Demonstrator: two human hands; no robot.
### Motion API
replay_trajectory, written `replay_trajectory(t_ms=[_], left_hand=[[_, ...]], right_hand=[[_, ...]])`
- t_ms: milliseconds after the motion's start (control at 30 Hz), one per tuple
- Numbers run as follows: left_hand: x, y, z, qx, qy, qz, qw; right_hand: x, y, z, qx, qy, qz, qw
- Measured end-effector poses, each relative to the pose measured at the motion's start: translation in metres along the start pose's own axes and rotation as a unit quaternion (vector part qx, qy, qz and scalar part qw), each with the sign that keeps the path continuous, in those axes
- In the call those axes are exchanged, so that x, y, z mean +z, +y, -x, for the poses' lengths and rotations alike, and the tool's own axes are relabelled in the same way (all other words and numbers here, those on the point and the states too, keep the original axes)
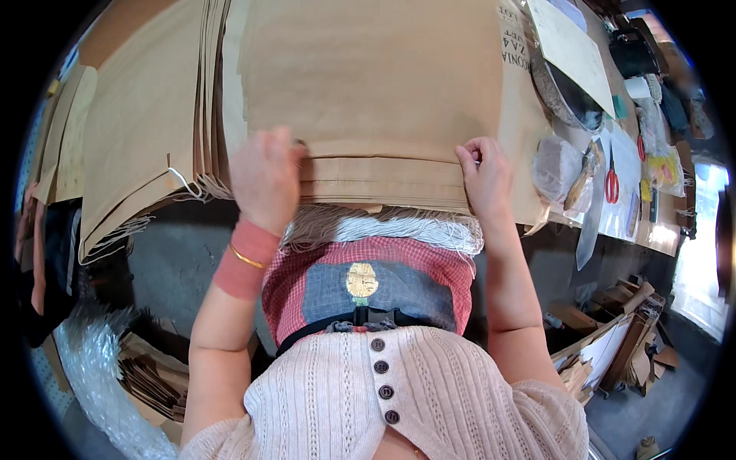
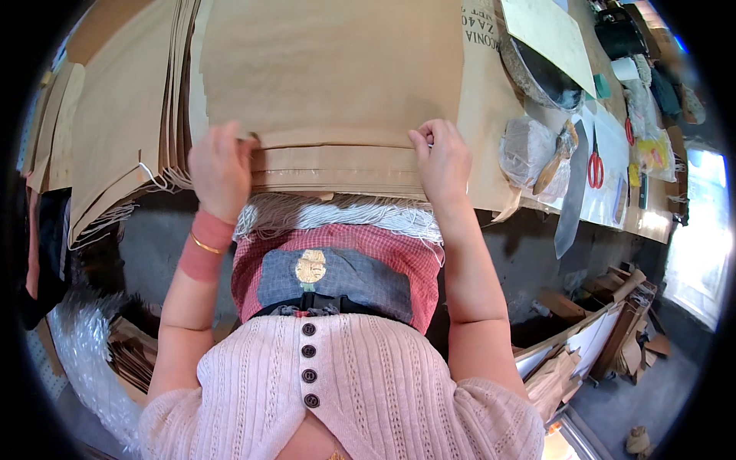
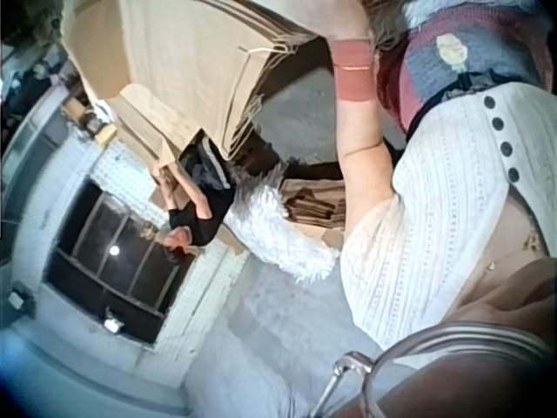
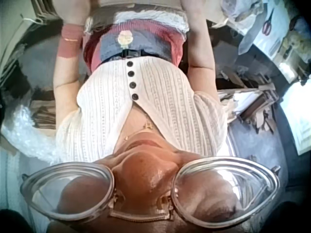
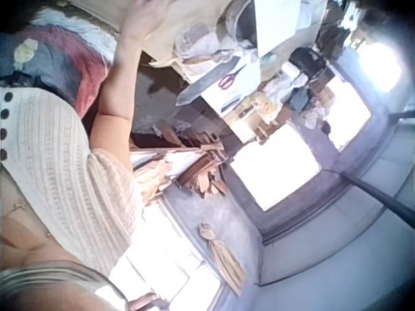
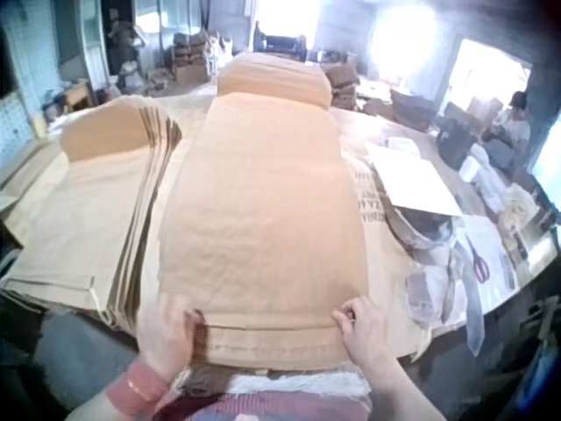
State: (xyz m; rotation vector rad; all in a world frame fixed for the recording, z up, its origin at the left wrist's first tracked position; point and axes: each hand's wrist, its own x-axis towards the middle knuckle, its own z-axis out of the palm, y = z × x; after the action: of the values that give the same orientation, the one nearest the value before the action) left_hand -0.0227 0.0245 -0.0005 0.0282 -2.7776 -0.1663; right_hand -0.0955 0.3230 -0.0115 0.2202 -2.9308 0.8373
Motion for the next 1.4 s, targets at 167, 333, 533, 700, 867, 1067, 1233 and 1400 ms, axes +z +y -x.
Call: replay_trajectory(t_ms=[167,333,533,700,867,1067,1233,1400], left_hand=[[0.000,0.045,0.011,0.178,-0.151,0.113,0.966],[-0.006,0.013,0.013,0.056,-0.176,0.024,0.982],[0.006,-0.026,0.024,0.028,-0.132,0.063,0.989],[0.008,-0.037,0.023,-0.016,-0.083,0.163,0.983],[-0.020,-0.043,0.019,-0.122,-0.024,0.296,0.947],[-0.001,-0.036,0.028,-0.021,-0.028,0.147,0.988],[0.006,-0.028,0.027,-0.012,-0.024,0.150,0.988],[-0.002,-0.043,0.036,-0.079,0.052,0.235,0.967]], right_hand=[[0.037,-0.039,0.020,-0.283,0.055,0.002,0.958],[0.024,-0.045,0.037,-0.090,-0.081,0.135,0.983],[0.011,0.023,0.034,0.042,0.089,0.114,0.989],[-0.003,0.007,0.026,-0.033,0.144,0.076,0.986],[-0.053,0.028,0.035,0.133,0.080,-0.293,0.943],[-0.008,0.042,0.037,0.073,0.075,0.056,0.993],[-0.003,0.035,0.037,-0.064,0.202,0.160,0.964],[-0.048,0.029,0.040,0.239,0.072,-0.459,0.852]])
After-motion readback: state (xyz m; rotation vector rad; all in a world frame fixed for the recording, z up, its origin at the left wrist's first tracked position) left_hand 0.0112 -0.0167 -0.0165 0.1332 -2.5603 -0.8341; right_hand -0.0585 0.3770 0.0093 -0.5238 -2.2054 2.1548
